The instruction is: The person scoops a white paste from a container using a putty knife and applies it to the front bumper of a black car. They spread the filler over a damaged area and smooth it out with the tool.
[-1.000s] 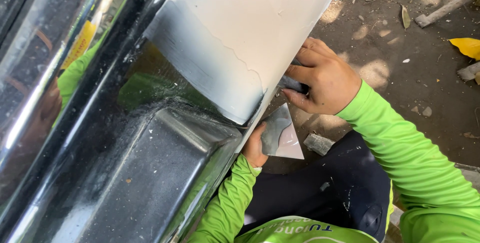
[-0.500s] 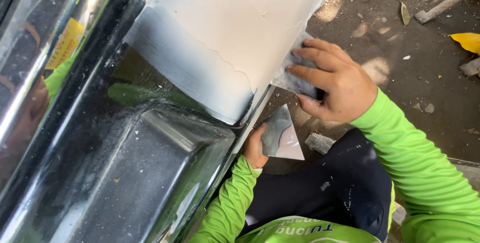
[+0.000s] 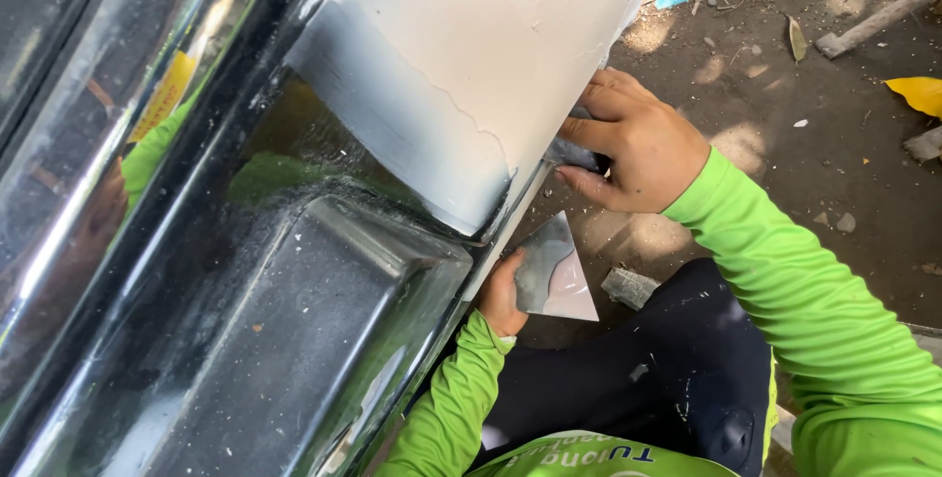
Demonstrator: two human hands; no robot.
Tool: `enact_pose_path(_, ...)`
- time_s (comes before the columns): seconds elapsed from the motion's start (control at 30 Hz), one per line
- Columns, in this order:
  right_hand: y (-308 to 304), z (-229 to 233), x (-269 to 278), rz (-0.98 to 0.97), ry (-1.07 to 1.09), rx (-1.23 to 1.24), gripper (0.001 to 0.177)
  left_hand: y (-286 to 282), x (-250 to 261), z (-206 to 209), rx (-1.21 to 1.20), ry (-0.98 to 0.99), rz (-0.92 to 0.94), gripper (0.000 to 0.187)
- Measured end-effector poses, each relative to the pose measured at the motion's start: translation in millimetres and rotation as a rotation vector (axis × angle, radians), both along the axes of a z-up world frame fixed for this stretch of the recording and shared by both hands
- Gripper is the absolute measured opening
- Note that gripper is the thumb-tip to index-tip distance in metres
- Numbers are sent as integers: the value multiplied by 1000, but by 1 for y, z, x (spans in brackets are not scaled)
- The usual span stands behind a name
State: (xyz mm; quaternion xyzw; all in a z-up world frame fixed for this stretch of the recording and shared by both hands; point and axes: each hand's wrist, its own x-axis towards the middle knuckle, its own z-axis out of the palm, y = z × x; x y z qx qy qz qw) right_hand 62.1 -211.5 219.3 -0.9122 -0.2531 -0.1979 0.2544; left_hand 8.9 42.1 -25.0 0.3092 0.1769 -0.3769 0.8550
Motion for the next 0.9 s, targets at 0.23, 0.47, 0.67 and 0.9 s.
enact_pose_path(0.23,-4,7,-1,-6,51,-21,51,-3,-2,6,19,-4,6,34)
enact_pose_path(0.47,-10,3,-16,-12,21,-16,56,-4,-4,18,17,-30,8,34)
enact_pose_path(0.67,-25,-9,-37,-57,35,60,51,-7,-10,11,34,-9,-8,34)
enact_pose_path(0.9,-55,-2,-25,37,22,212,48,-10,-15,24,31,1,-36,35)
